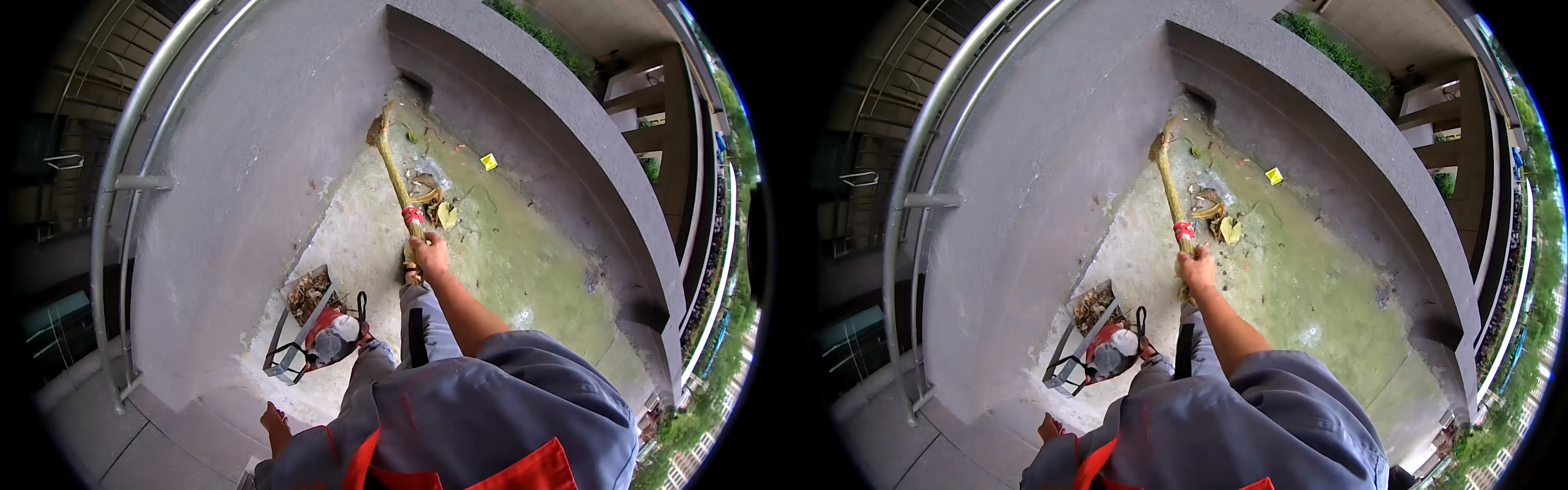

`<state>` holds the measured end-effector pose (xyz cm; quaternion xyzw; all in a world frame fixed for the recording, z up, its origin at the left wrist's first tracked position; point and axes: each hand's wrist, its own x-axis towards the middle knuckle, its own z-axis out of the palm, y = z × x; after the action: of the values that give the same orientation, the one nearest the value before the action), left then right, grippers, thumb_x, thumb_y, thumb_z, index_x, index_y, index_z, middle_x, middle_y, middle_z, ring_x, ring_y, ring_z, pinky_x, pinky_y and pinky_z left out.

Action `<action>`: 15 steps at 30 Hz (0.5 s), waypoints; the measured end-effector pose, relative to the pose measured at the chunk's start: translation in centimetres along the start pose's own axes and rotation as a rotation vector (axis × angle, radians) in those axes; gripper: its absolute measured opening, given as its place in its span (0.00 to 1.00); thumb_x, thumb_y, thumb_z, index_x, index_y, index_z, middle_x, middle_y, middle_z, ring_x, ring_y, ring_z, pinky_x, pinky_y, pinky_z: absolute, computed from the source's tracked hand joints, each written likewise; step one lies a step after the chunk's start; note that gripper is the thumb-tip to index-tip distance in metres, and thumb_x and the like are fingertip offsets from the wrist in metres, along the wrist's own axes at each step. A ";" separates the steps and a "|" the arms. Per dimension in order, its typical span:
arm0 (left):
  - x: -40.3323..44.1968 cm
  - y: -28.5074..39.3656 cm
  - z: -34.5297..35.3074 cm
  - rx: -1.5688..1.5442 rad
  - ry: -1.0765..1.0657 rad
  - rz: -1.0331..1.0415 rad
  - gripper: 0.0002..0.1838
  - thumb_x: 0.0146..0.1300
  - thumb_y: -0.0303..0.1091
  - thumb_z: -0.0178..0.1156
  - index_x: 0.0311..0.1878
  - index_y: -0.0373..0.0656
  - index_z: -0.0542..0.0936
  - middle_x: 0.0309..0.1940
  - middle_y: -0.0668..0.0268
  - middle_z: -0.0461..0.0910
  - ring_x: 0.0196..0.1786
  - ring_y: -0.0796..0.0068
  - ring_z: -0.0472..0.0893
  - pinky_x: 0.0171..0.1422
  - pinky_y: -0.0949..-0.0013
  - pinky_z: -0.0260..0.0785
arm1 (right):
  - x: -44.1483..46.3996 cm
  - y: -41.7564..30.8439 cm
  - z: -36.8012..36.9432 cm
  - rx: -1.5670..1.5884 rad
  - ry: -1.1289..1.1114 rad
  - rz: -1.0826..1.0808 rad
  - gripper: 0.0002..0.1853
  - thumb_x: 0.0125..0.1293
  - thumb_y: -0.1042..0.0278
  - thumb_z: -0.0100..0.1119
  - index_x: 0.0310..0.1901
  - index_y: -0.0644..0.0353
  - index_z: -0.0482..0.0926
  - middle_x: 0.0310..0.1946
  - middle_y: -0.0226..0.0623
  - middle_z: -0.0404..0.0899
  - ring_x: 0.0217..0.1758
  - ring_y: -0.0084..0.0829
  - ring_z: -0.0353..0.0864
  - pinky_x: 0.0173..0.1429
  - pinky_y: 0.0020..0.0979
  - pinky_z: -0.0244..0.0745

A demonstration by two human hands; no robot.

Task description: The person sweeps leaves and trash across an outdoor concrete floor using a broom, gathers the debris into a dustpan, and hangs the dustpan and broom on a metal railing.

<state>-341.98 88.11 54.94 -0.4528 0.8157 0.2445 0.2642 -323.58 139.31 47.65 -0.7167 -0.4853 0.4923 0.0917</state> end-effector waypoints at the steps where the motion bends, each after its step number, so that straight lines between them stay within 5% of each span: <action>1: -1.5 -0.1 0.4 0.011 -0.010 -0.008 0.18 0.53 0.47 0.55 0.30 0.39 0.71 0.22 0.67 0.68 0.25 0.71 0.70 0.28 0.66 0.59 | 4.6 -0.9 0.5 0.127 -0.034 0.121 0.16 0.47 0.67 0.58 0.37 0.69 0.74 0.26 0.38 0.75 0.27 0.27 0.73 0.31 0.28 0.68; 4: -6.7 3.6 3.7 -0.004 -0.136 0.026 0.18 0.54 0.48 0.53 0.34 0.41 0.72 0.25 0.68 0.69 0.27 0.74 0.71 0.32 0.64 0.63 | 9.7 -4.7 -1.7 0.063 -0.079 0.317 0.11 0.47 0.66 0.59 0.27 0.67 0.76 0.13 0.34 0.71 0.13 0.25 0.67 0.17 0.28 0.60; 6: -8.5 6.6 4.9 0.065 -0.224 0.085 0.20 0.54 0.50 0.52 0.38 0.42 0.71 0.28 0.68 0.71 0.32 0.73 0.71 0.37 0.65 0.63 | 8.0 -3.2 -3.8 0.207 -0.095 0.431 0.11 0.47 0.67 0.59 0.29 0.68 0.76 0.15 0.35 0.72 0.15 0.25 0.69 0.18 0.28 0.61; 8: -8.7 8.8 5.4 0.122 -0.164 0.114 0.22 0.56 0.50 0.49 0.41 0.39 0.71 0.30 0.65 0.71 0.31 0.72 0.73 0.34 0.67 0.66 | 3.0 -3.6 -5.7 0.353 -0.021 0.370 0.12 0.48 0.68 0.58 0.32 0.69 0.75 0.18 0.37 0.73 0.18 0.26 0.70 0.20 0.28 0.64; 10: -8.6 10.1 5.3 0.130 -0.165 0.142 0.20 0.57 0.49 0.49 0.37 0.39 0.71 0.28 0.66 0.71 0.30 0.73 0.73 0.33 0.67 0.66 | -1.4 -2.4 -7.6 0.161 -0.017 0.258 0.18 0.47 0.61 0.58 0.34 0.69 0.75 0.22 0.41 0.75 0.25 0.31 0.74 0.32 0.31 0.68; 15: -8.9 12.8 7.3 0.205 -0.243 0.170 0.18 0.57 0.48 0.49 0.33 0.40 0.71 0.25 0.66 0.70 0.28 0.73 0.73 0.32 0.68 0.66 | 3.8 -8.6 -7.2 -0.097 0.018 0.084 0.19 0.46 0.59 0.57 0.37 0.66 0.75 0.29 0.51 0.76 0.36 0.44 0.76 0.42 0.37 0.68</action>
<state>-347.58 104.25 57.38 -0.3200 0.8338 0.2345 0.3838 -322.92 149.23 54.11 -0.7443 -0.4775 0.4652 0.0404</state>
